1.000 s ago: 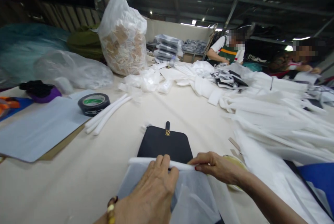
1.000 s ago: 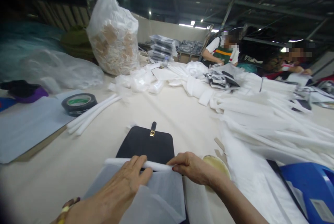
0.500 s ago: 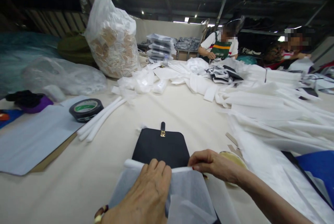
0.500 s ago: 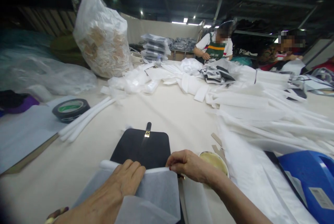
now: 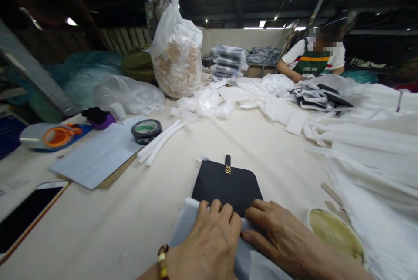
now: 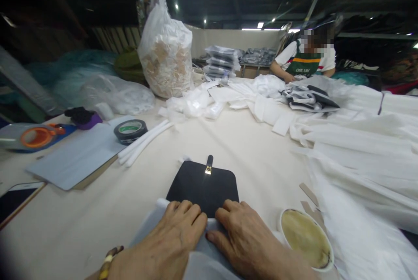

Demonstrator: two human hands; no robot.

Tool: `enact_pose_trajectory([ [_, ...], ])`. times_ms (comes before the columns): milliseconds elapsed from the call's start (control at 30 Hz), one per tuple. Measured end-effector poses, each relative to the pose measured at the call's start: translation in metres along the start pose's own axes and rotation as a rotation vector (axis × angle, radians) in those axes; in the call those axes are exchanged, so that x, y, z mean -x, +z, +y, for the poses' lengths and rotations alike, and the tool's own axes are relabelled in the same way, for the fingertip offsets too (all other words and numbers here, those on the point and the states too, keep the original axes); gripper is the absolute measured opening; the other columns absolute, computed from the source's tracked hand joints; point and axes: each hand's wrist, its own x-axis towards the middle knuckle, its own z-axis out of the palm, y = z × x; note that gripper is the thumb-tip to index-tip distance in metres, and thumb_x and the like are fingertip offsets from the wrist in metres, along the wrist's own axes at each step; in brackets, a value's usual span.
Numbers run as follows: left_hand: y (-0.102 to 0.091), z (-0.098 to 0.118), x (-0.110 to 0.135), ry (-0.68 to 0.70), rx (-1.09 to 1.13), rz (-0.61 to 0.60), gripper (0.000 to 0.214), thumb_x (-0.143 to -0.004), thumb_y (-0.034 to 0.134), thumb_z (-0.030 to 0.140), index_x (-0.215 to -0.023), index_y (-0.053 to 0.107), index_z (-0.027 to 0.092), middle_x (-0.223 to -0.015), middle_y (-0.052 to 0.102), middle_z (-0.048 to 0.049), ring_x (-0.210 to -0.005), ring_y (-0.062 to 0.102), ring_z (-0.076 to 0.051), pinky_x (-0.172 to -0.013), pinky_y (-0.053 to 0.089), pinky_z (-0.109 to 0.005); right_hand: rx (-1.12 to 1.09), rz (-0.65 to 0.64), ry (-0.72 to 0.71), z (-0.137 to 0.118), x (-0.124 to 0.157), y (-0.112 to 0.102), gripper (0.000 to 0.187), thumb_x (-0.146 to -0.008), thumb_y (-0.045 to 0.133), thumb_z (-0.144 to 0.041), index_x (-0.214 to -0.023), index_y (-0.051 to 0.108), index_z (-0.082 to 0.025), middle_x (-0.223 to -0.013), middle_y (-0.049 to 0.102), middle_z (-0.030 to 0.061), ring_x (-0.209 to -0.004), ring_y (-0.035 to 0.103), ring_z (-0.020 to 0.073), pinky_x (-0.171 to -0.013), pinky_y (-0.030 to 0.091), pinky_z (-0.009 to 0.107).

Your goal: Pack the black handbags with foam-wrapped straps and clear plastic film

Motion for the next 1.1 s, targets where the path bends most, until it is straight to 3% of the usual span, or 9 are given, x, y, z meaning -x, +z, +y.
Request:
enact_pose_trajectory([
  [200, 0.002, -0.004, 0.008, -0.037, -0.012, 0.038, 0.059, -0.075, 0.052, 0.024, -0.131, 0.036, 0.014, -0.135, 0.036, -0.0211, -0.127, 0.029, -0.040, -0.100, 0.026, -0.063, -0.157, 0.036, -0.011, 0.010, 0.004, 0.023, 0.028, -0.088, 0.045, -0.042, -0.087, 0.062, -0.020, -0.093, 0.056, 0.0066, -0.087, 0.056, 0.0213, -0.078, 0.043, 0.034],
  [333, 0.003, -0.008, 0.012, -0.067, -0.015, 0.010, 0.055, -0.075, 0.048, 0.016, -0.129, 0.041, 0.016, -0.131, 0.041, -0.0208, -0.123, 0.037, -0.041, -0.097, 0.029, -0.063, -0.172, 0.064, 0.004, 0.012, 0.007, 0.026, 0.021, -0.087, 0.049, -0.037, -0.088, 0.061, -0.021, -0.095, 0.055, 0.0059, -0.089, 0.056, 0.0208, -0.078, 0.043, 0.032],
  [533, 0.023, -0.013, 0.010, -0.004, -0.085, 0.085, 0.049, -0.081, 0.036, 0.014, -0.130, 0.041, 0.012, -0.128, 0.045, -0.0231, -0.124, 0.036, -0.041, -0.095, 0.030, -0.066, -0.156, 0.049, 0.015, 0.005, 0.006, 0.028, 0.023, -0.086, 0.051, -0.039, -0.093, 0.058, -0.018, -0.091, 0.058, 0.0055, -0.087, 0.056, 0.0213, -0.077, 0.042, 0.034],
  [667, 0.016, -0.011, 0.011, -0.006, -0.088, 0.050, 0.047, -0.084, 0.033, 0.015, -0.129, 0.043, 0.012, -0.124, 0.048, -0.0234, -0.119, 0.041, -0.040, -0.093, 0.033, -0.066, -0.207, 0.006, 0.026, 0.006, 0.006, 0.027, 0.029, -0.086, 0.048, -0.046, -0.084, 0.058, -0.019, -0.084, 0.057, 0.0048, -0.080, 0.056, 0.0202, -0.070, 0.043, 0.032],
  [867, -0.004, -0.007, 0.022, 0.006, -0.015, -0.054, 0.060, -0.076, 0.044, 0.014, -0.135, 0.035, 0.015, -0.136, 0.040, -0.0195, -0.127, 0.032, -0.037, -0.098, 0.030, -0.061, -0.268, 0.049, 0.053, 0.008, 0.018, 0.028, 0.024, -0.086, 0.047, -0.040, -0.092, 0.060, -0.021, -0.095, 0.055, 0.0065, -0.086, 0.055, 0.0200, -0.075, 0.043, 0.032],
  [967, -0.001, -0.006, 0.021, -0.067, -0.044, -0.049, 0.065, -0.071, 0.052, 0.018, -0.134, 0.037, 0.018, -0.137, 0.039, -0.0183, -0.128, 0.031, -0.038, -0.099, 0.030, -0.060, -0.244, 0.107, 0.089, 0.008, 0.025, 0.030, 0.024, -0.085, 0.051, -0.042, -0.094, 0.062, -0.022, -0.098, 0.055, 0.0065, -0.092, 0.054, 0.0214, -0.081, 0.041, 0.034],
  [1100, 0.008, -0.007, 0.013, -0.051, -0.120, 0.017, 0.065, -0.069, 0.055, 0.021, -0.133, 0.040, 0.018, -0.125, 0.050, -0.0190, -0.114, 0.044, -0.038, -0.091, 0.039, -0.057, -0.292, 0.125, 0.151, 0.012, 0.026, 0.028, 0.030, -0.078, 0.060, -0.047, -0.093, 0.063, -0.020, -0.092, 0.059, 0.0049, -0.085, 0.055, 0.0196, -0.075, 0.040, 0.031],
])
